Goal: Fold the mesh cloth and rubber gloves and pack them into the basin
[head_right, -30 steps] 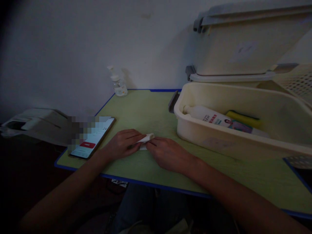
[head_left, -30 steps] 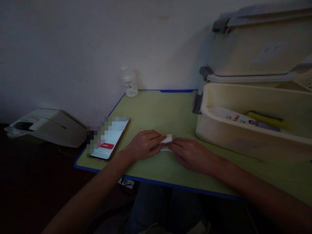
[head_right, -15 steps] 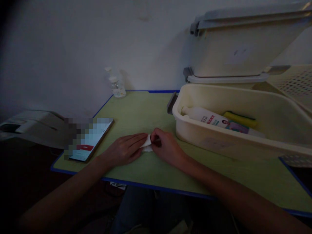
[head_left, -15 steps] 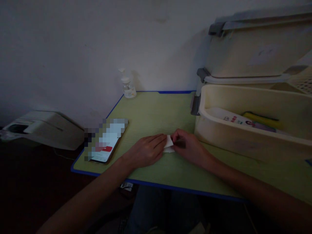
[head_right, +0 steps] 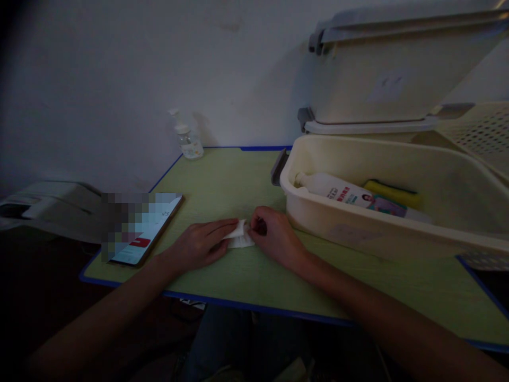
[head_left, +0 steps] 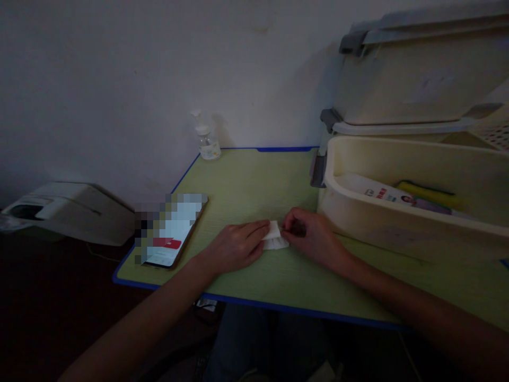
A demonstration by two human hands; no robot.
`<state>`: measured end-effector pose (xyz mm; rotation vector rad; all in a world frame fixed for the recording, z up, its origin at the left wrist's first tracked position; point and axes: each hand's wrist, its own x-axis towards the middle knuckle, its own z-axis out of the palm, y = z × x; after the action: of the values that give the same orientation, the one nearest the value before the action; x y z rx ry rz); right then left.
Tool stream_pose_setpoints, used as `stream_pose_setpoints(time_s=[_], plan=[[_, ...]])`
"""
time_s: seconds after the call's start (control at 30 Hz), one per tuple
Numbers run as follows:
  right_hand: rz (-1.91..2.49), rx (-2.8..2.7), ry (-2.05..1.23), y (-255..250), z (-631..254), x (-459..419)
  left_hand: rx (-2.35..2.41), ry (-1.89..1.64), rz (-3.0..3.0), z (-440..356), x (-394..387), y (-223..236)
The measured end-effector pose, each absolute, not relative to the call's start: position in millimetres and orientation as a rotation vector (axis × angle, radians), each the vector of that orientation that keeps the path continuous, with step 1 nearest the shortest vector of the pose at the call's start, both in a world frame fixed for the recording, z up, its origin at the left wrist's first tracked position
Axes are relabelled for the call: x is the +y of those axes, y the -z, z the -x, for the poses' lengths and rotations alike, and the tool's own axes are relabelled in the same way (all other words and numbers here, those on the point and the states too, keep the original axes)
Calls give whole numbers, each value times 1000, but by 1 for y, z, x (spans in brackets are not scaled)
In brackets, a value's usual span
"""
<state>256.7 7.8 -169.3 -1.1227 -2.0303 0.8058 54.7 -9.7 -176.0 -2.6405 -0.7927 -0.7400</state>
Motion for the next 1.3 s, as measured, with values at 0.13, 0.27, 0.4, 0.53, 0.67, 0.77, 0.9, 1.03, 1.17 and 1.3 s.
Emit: stream_pose_setpoints(time_s=[0.13,0.27,0.4,0.53,0.67,0.77,0.9,1.03,1.17,1.3], plan=[[975,-2120,-698,169,-257,6,-835,779,2660,-54,-9,177],[846,-2258,-584,170,-259,5,-846,765,2671,-53,-9,177],[872,-2313,-594,173,-260,8,-785,791,2640,-54,-10,176],[952,-2320,-699,174,-257,9,-736,771,2589,-59,-11,174],[1038,-2275,-787,172,-252,9,-728,750,2544,-63,-13,172],[1101,-2180,-881,171,-250,8,-729,733,2553,-63,-14,173],[1172,-2110,-964,170,-252,8,-722,676,2624,-61,-15,173],[1098,-2113,-998,167,-256,8,-700,602,2699,-60,-15,174],[1045,-2101,-1048,163,-260,8,-693,525,2762,-60,-17,173],[1066,-2107,-1028,165,-262,11,-712,486,2807,-62,-19,171]])
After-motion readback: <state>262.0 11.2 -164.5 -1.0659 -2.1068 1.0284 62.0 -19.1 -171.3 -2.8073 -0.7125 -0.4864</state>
